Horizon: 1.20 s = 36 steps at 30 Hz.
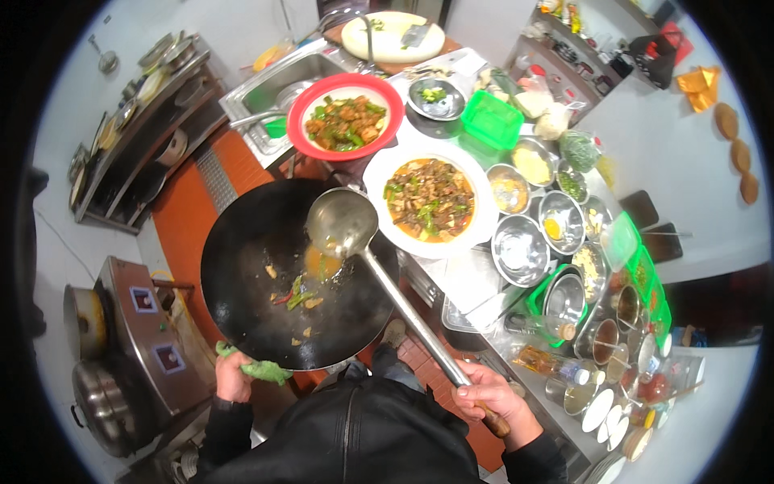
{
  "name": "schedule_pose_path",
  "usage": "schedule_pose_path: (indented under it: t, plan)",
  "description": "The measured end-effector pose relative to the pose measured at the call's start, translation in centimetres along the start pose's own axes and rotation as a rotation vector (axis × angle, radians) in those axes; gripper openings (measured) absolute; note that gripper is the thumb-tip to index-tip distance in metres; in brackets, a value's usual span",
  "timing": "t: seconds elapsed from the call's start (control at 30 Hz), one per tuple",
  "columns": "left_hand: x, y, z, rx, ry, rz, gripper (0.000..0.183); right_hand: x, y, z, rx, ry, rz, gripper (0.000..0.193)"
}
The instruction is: The person stir-fries ingredients in a wok using a ladle, then transfers the cooked food into a serving bowl. They repeat the process with a second batch, adding sauce and serving it into another bowl.
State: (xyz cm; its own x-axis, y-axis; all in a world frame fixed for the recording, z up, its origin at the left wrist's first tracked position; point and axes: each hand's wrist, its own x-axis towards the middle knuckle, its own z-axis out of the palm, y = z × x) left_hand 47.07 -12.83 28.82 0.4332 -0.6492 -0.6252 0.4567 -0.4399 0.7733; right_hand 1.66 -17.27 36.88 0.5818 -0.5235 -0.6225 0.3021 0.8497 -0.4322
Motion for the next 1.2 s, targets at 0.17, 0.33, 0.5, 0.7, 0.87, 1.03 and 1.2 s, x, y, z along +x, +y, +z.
schedule_pose_path:
  t: [0.17,0.33,0.5,0.7,0.87,1.03,1.2]
  plan:
    - [0.3,0.0,0.2,-0.04,-0.031,0.004,0.011,-0.4,-0.8,-1.3,0.112,0.093,-0.236,0.063]
    - [0.7,0.5,0.2,0.042,0.015,-0.031,0.008,2.2,-0.4,-3.1,-0.625,0.496,-0.388,0.059]
    - [0.9,0.7,0.1,0.047,-0.019,-0.037,0.006,4.2,1.6,-4.8,-1.011,0.72,-0.479,0.061]
    - [1.9,-0.4,-0.4,-0.02,0.035,-0.019,0.007,4.0,3.0,-3.7,-0.667,0.587,-0.544,0.061]
    - [2.7,-0.9,-1.4,-0.107,0.033,-0.014,0.008,4.5,2.7,-1.4,-0.581,0.315,-0.381,0.068]
    - [-0.8,-3.4,-4.6,-0.368,0.103,0.138,0.014,6.1,1.9,1.0,-0.854,-0.042,-0.176,0.068]
    - [-8.8,-7.7,-11.0,-0.523,0.169,0.078,0.026,9.9,0.3,3.5,-1.29,-0.367,-0.205,0.067]
